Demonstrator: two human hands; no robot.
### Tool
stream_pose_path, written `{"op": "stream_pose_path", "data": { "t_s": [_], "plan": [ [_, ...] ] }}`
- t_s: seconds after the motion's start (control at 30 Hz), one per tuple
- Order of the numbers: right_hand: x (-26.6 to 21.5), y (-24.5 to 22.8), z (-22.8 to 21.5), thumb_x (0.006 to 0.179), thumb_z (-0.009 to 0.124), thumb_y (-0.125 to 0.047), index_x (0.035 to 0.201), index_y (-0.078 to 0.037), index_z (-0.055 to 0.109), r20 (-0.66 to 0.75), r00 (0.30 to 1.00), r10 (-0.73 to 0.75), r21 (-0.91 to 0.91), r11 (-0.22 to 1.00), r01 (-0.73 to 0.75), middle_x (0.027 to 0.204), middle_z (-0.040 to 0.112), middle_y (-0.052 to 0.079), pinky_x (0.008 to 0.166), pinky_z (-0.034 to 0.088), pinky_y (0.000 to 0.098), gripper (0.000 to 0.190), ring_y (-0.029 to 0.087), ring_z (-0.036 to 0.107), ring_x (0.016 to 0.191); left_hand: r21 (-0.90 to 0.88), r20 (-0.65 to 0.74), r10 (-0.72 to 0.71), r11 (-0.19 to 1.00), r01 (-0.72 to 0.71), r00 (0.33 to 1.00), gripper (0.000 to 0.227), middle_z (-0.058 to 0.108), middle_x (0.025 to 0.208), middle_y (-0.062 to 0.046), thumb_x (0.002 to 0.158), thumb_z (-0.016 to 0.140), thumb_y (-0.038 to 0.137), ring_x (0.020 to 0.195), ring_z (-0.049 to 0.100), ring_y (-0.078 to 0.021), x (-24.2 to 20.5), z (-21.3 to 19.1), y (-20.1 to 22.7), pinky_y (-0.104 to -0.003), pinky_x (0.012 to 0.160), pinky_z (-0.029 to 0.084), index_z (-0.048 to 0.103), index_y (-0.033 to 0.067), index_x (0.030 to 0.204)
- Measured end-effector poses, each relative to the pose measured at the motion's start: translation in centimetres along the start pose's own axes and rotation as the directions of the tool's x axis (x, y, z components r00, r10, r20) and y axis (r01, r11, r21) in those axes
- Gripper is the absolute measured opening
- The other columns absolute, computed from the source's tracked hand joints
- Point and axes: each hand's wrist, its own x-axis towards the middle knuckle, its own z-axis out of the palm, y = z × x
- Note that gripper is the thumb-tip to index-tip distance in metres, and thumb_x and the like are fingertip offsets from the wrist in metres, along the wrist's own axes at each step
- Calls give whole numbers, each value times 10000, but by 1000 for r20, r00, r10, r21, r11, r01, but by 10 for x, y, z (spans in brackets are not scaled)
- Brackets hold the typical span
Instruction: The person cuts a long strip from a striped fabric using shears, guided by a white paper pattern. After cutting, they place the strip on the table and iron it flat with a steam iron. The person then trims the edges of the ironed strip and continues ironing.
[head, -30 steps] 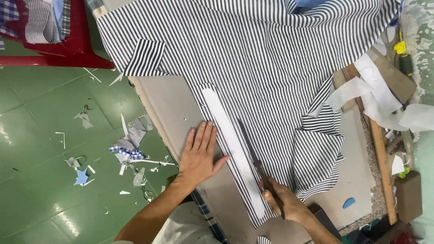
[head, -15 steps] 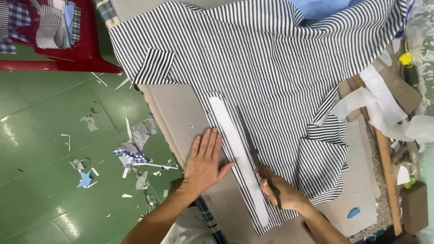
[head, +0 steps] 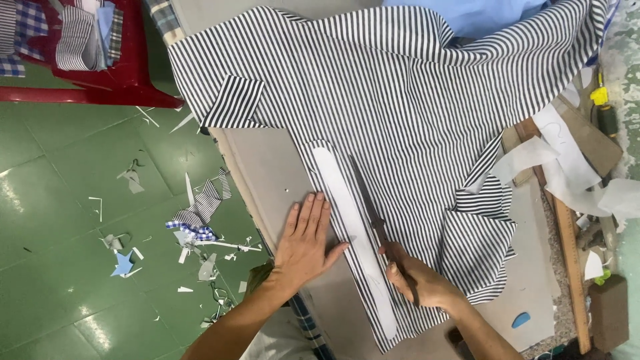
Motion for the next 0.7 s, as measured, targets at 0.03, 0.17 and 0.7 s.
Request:
{"op": "stream_pose_path", "data": {
  "t_s": [0.03,0.17,0.7],
  "plan": [
    [5,-5,-2,957,359,-608,1262,-162,448,2,1000,0,1,1000,0,559,367,-91,378,357,225,548,63,359,433,1,2,-1,1000,1,1000,966,186,1694,-196,999,109,753,1587,120,-328,-1,-1,0,-488,1290,27,275,16,1600],
    [23,-31,-7,979,268,-602,1282,-41,492,-53,994,-91,-24,996,90,557,463,-2,402,394,275,677,140,501,454,-117,-60,-9,993,2,998,932,256,1672,-205,998,266,733,1572,180,-338,0,0,0,-508,1283,68,336,-2,1567],
    [23,-62,12,971,144,-640,1186,67,608,-286,946,-154,-111,986,127,562,630,88,454,496,338,873,220,684,489,-275,-160,-37,961,-9,986,909,297,1650,-231,982,434,673,1557,224,-355,-3,0,1,-524,1281,74,336,-24,1557]
  ]
}}
